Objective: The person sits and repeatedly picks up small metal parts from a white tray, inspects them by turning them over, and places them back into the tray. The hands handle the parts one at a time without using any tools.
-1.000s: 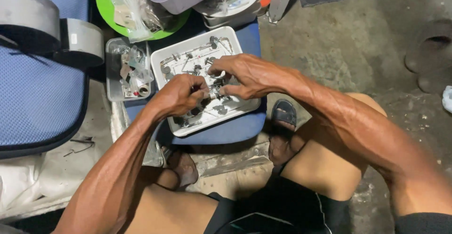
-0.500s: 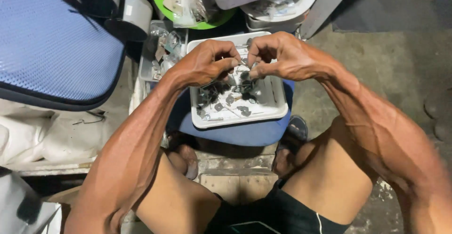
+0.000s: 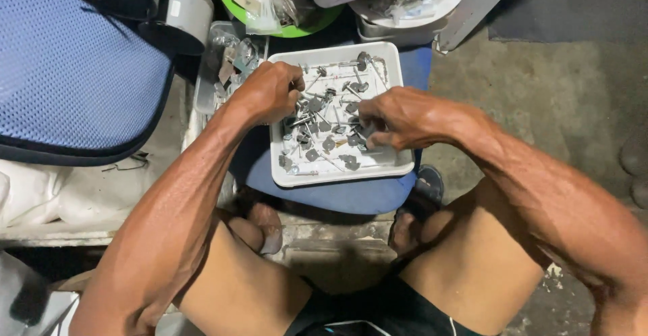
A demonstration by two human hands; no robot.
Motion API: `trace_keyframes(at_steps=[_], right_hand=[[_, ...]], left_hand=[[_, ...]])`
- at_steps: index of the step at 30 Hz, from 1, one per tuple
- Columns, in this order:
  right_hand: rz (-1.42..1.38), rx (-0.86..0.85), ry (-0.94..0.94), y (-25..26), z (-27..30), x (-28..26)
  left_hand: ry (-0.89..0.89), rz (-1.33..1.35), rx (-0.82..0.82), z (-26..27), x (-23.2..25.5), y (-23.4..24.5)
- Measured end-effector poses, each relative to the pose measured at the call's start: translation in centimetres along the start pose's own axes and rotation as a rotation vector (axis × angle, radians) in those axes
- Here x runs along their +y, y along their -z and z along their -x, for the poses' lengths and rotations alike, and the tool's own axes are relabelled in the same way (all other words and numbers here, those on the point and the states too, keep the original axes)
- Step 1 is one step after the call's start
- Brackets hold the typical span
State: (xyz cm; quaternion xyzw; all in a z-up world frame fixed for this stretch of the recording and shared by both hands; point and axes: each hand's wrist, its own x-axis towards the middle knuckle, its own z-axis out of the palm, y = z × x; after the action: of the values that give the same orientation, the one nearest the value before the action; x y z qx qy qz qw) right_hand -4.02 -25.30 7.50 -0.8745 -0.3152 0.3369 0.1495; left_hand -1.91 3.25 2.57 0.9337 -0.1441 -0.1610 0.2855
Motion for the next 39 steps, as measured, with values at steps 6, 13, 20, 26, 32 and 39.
trace_keyframes(at_steps=[6,13,20,26,32,39], right_hand=[[0.117,-0.098,0.011,-0.1,-0.7,-2.8],[0.29,-0.145,0.059,-0.6,-1.6,-3.6],[-0.55,0.294,0.245,1.8,-0.8,-0.5],[-0.803,0.541,0.278,1.3,-1.9,0.9],[-0.86,0.696,0.27,1.3,-1.7,-0.6],[-0.604,0.711,0.364,0.6,-2.1,1.8]], left_hand=[[0.103,-0.247,-0.182,-2.1,-0.9,-1.9],[0.084,-0.253,-0.177,-5.1,-2.4,-5.8],[-0.136,0.028,-0.063,-2.3,0.7,-2.0],[-0.215,0.566,-0.083,1.0,5.0,1.9],[-0.368,0.627,0.071,-0.7,5.2,0.1],[-0.448,0.464,0.099,-2.3,4.1,-1.6]])
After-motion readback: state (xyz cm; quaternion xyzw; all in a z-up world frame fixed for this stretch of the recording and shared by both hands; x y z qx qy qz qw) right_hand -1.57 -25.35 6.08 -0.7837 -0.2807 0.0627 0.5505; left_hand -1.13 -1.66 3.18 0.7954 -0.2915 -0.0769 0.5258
